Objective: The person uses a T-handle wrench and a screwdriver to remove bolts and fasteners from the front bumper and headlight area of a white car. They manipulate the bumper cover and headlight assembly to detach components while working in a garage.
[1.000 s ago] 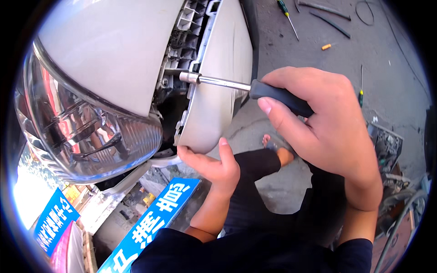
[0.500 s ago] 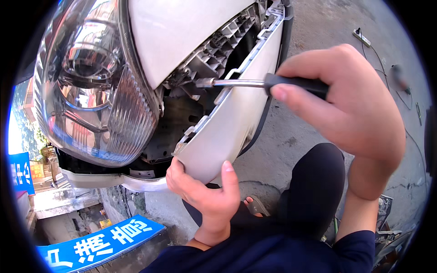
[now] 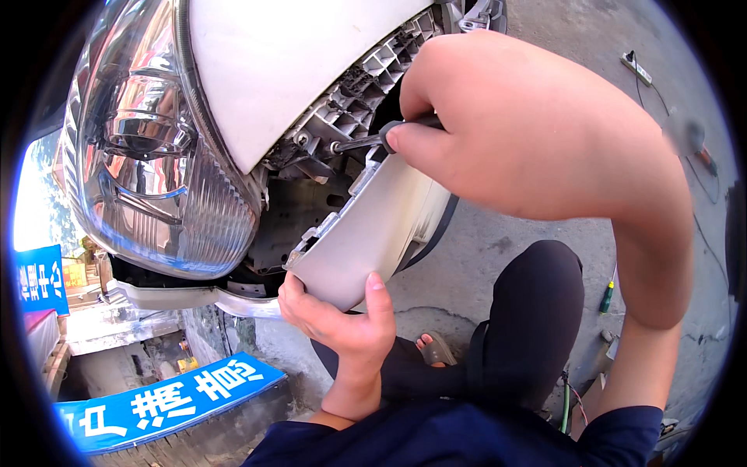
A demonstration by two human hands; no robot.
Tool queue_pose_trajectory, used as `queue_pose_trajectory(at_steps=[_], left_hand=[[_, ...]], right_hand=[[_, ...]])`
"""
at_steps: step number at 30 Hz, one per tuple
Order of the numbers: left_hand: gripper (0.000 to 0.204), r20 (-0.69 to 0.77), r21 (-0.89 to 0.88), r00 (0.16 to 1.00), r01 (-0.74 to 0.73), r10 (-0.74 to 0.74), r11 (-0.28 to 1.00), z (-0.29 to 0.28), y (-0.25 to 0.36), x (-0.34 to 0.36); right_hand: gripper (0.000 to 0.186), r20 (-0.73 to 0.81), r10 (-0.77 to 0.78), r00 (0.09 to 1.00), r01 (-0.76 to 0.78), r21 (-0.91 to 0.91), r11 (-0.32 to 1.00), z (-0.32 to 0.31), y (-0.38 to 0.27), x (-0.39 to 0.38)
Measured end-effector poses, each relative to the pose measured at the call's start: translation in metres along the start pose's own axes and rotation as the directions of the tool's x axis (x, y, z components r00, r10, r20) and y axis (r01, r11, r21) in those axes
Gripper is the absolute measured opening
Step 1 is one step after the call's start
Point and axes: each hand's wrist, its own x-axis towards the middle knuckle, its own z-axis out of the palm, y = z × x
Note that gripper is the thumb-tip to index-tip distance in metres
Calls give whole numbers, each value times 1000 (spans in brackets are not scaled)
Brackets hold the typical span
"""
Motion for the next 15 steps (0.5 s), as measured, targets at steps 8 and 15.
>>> queue_pose_trajectory(at_steps=[8,15], left_hand=[[84,-83,89,989,-114,122,989,4,5,12],[68,-161,109,978,-113,130,988,2,9,19]], right_hand=[[42,210,132,969,-149,64,987,-11,-4,13],[30,-144,-228,963,235,29,972,-8,63,-42]])
